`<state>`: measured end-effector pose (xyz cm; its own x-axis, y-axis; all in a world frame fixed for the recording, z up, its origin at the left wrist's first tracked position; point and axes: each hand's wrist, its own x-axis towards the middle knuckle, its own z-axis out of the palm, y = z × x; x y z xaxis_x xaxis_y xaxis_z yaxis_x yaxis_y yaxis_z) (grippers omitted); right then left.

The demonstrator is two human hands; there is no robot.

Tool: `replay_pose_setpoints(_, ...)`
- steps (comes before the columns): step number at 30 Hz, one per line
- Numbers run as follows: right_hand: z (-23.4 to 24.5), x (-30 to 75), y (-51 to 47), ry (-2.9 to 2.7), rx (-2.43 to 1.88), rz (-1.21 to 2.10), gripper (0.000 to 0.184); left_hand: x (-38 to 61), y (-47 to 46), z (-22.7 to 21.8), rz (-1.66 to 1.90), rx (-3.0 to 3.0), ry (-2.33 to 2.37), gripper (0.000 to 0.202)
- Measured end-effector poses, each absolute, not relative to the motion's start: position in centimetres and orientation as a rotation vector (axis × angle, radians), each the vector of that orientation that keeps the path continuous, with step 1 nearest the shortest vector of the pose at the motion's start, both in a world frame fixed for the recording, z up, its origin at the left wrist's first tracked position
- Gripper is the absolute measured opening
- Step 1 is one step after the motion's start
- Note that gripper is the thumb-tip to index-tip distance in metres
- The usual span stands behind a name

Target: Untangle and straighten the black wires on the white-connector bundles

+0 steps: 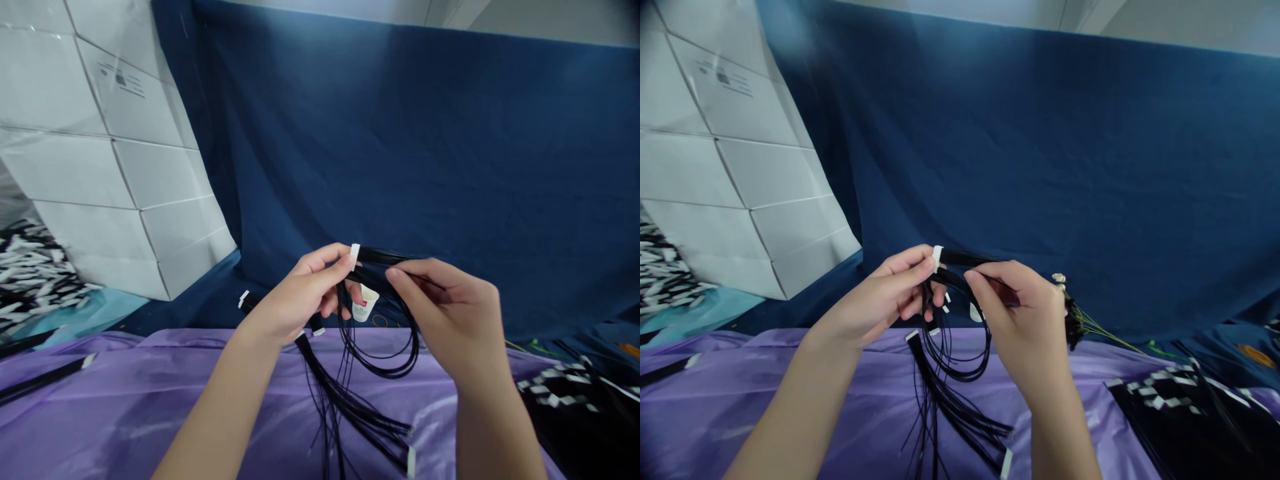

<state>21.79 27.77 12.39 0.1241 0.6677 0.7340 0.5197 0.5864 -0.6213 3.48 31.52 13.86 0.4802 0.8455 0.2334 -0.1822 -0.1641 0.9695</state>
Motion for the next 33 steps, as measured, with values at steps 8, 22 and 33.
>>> replay_pose_setpoints(8, 12.58, 21.62, 27.88, -1.669, -1.011, -0.078, 0.009, 3.68, 31.44, 13.88, 0.979, 1.486, 0.618, 0.028)
replay_pose_setpoints(22, 12.59, 21.64, 27.97, -1.711, -0.987, -0.113, 0.012, 3.91, 31.39, 13.78, 0.971, 1.449, 0.604, 0.026)
replay_pose_setpoints(33, 12.34, 22.00, 28.25, -1.668, -1.017, 0.002, 0.007, 3.95, 31.39, 13.75, 0.960, 1.402, 0.585, 0.026)
